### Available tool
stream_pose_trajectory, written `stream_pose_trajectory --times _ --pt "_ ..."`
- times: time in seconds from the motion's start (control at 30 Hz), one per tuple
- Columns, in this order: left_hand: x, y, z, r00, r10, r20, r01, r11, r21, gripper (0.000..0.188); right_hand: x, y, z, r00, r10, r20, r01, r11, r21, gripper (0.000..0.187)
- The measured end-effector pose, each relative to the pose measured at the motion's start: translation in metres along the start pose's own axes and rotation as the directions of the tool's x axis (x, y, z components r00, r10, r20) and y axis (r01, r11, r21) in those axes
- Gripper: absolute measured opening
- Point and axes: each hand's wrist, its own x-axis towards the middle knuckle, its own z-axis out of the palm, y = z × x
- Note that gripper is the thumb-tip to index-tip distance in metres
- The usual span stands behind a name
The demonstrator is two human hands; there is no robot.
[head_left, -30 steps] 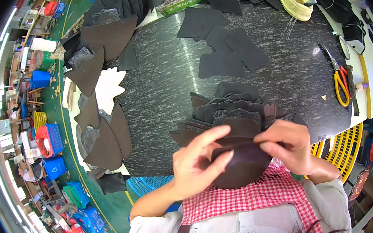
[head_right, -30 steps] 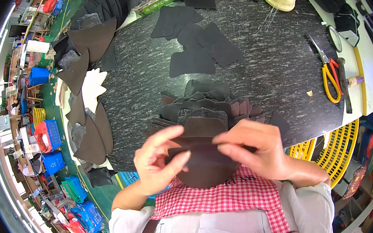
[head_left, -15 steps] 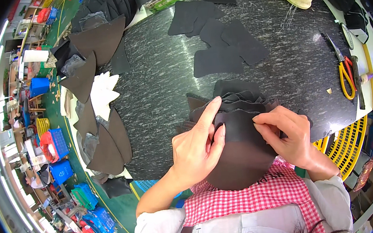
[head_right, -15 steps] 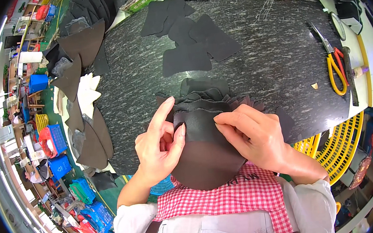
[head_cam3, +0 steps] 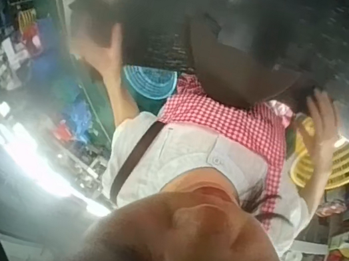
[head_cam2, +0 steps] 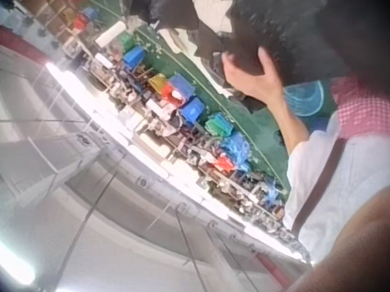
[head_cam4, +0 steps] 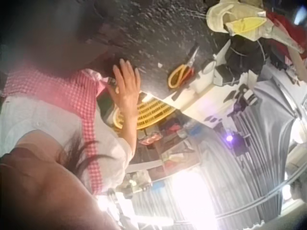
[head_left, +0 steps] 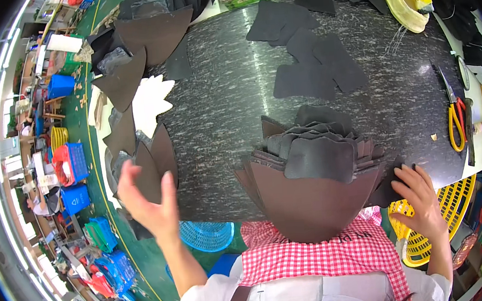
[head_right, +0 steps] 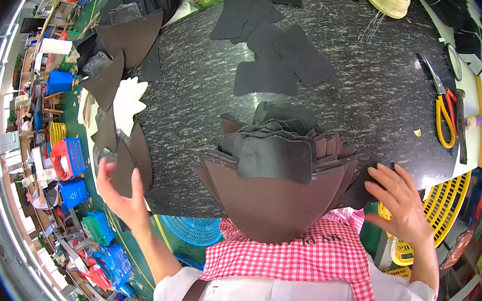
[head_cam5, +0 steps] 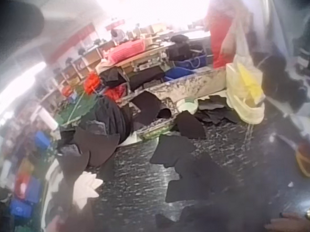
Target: The person applies glue with a brush to the edges of several leather shoe components, stacks the components together by hand, and then marks them using a pen.
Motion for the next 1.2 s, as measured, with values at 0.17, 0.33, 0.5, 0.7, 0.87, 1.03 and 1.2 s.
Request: stream_pose_trajectory --times 0.17,0.33,0.5,0.7,0.87,1.03,1.2 --pt "-0.076 -0.073 -0.016 0.96 -0.25 0.124 0.233 0.963 0.136 0.046 -0.033 0.034 -0.017 0.977 0.194 0.093 -0.2 0.657 0.727 0.027" --pt "-0.072 -0.083 -0.02 0.98 0.033 -0.198 0.024 0.961 0.277 0.017 -0.005 0.039 -0.015 0.862 0.469 -0.193 -0.175 0.632 0.755 0.023" --pt "-0.049 0.017 -0.067 0.752 0.224 -0.62 -0.244 0.968 0.053 0.02 0.05 0.009 0.002 0.817 0.511 -0.266 -0.033 0.502 0.864 0.024" --pt "-0.048 0.112 -0.01 0.446 0.893 0.062 -0.673 0.38 -0.635 0.04 0.079 -0.027 -0.016 0.976 -0.013 -0.218 0.175 0.646 0.743 0.017" --pt "-0.027 0.119 0.003 0.762 0.456 0.46 0.341 0.323 -0.883 0.058 0.102 -0.059 0.008 0.948 -0.301 0.102 0.176 0.765 0.62 0.034" --pt "-0.019 0.123 0.021 0.885 0.309 0.349 0.11 0.588 -0.801 0.054 0.106 -0.056 0.027 0.995 0.06 -0.081 -0.001 0.808 0.589 0.047" --pt "-0.017 0.128 0.028 0.879 0.32 0.353 0.05 0.675 -0.736 0.058 0.111 -0.054 0.035 0.987 0.128 -0.098 -0.058 0.848 0.527 0.038"
